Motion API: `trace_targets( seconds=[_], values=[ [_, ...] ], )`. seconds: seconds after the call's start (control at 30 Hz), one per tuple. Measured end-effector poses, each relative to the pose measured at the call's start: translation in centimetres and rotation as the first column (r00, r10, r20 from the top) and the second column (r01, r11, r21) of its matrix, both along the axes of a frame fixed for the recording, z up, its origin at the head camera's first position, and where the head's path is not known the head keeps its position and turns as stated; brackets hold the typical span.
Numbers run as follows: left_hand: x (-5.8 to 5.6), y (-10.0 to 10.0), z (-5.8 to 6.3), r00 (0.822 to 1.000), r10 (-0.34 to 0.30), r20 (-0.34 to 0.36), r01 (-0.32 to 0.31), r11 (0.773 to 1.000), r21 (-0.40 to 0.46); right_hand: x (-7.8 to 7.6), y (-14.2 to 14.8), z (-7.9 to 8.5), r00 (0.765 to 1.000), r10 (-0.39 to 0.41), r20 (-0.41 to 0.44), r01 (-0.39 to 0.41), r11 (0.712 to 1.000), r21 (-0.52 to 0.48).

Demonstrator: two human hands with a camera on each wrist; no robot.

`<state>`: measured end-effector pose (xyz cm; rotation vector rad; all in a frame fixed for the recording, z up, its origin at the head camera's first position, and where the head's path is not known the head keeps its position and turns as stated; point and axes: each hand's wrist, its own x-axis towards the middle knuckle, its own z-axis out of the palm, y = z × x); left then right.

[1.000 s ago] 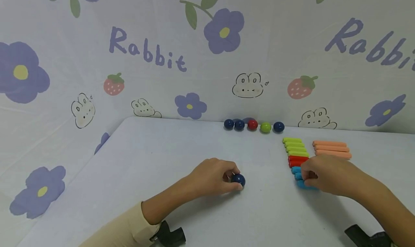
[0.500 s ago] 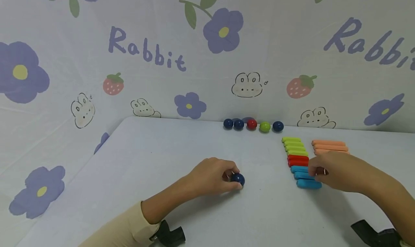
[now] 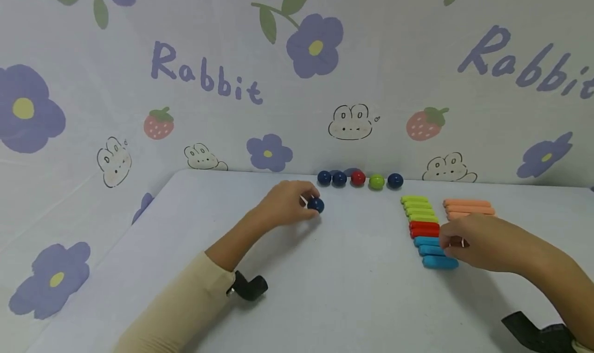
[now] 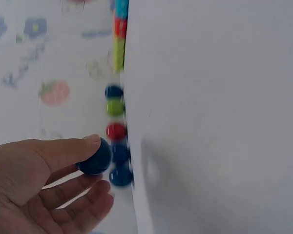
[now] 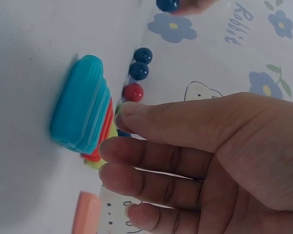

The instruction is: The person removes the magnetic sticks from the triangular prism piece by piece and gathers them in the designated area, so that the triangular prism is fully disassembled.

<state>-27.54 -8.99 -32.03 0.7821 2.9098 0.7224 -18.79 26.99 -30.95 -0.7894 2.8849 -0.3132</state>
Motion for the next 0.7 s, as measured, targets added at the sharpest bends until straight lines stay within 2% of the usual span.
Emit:
trace_targets(
  seconds=[0.17,0.3,0.5,0.7],
  values=[
    [-4.4,-0.5,0.1,0.996,0.085,-0.024,-0.082,0.993,0.086,0.1,0.2,0.0,1.000,-0.015,0.009,0.015,1.000,0.004],
    [-6.6,-0.6,-0.6,0.992,0.127,-0.010,-0.125,0.984,0.127,0.0,0.3,-0.1,1.000,-0.004,-0.008,0.004,1.000,-0.003],
    [-8.3,-0.3,-1.7,0.985,0.172,-0.020,-0.168,0.977,0.133,-0.2,0.3,-0.2,1.000,0.001,0.001,-0.001,1.000,-0.006],
    [-9.3,0.4,-2.4,0.973,0.225,-0.057,-0.219,0.971,0.099,-0.3,0.2,-0.3,1.000,-0.007,0.014,0.007,1.000,-0.004]
  ],
)
